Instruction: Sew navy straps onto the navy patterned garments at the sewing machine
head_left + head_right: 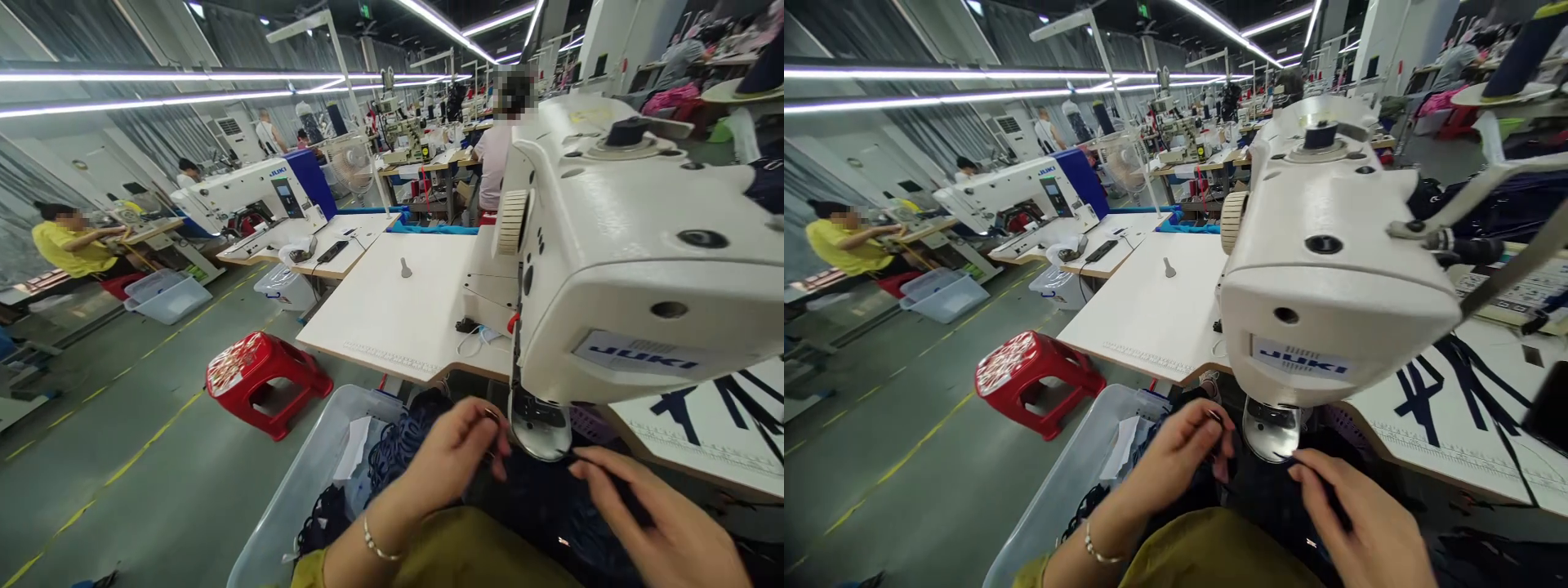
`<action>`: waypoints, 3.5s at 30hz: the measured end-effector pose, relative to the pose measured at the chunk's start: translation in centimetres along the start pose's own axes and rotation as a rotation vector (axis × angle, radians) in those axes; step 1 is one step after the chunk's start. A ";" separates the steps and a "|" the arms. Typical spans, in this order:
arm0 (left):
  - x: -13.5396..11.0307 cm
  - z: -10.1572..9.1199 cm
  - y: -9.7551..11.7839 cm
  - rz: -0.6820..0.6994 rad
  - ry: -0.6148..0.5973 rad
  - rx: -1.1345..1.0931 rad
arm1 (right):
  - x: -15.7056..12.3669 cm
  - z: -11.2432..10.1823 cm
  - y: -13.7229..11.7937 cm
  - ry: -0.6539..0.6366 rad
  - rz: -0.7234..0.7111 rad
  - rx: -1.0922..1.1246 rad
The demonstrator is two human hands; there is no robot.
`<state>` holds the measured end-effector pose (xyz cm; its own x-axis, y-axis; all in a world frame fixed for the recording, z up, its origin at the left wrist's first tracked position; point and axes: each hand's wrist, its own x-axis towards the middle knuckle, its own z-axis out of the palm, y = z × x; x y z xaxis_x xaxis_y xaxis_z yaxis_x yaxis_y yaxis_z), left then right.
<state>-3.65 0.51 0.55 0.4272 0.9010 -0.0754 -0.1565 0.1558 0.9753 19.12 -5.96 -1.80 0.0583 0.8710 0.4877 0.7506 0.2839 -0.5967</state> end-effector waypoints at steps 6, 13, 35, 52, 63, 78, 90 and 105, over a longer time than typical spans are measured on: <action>0.2 3.4 -1.1 0.066 -0.038 0.343 | 0.2 1.6 -1.5 0.034 -0.204 -0.102; -0.2 3.9 -1.2 0.249 0.026 0.741 | 0.1 1.3 -1.6 0.133 -0.400 -0.225; -0.8 3.7 -1.0 0.783 0.006 1.508 | -0.1 1.6 -1.7 0.128 -0.282 -0.227; -0.8 3.7 -1.6 0.794 -0.021 1.484 | 0.4 0.7 -0.9 -0.194 -0.071 0.118; -1.2 4.3 -3.2 0.729 0.022 1.406 | -0.1 1.2 -1.5 0.046 0.268 0.040; -0.2 2.3 -3.7 0.214 -0.106 1.306 | -2.0 0.6 1.4 -0.294 -0.082 0.092; -0.4 2.9 -4.9 0.108 -0.197 0.749 | -3.0 4.0 0.8 -0.238 0.754 0.880; -1.0 3.8 -4.6 0.238 -0.107 0.879 | -2.8 4.2 0.2 -0.183 0.740 1.020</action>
<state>0.05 -2.63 -3.11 0.5573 0.8209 0.1250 0.4645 -0.4329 0.7726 16.31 -6.67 -5.93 0.0926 0.9721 -0.2157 -0.2714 -0.1838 -0.9447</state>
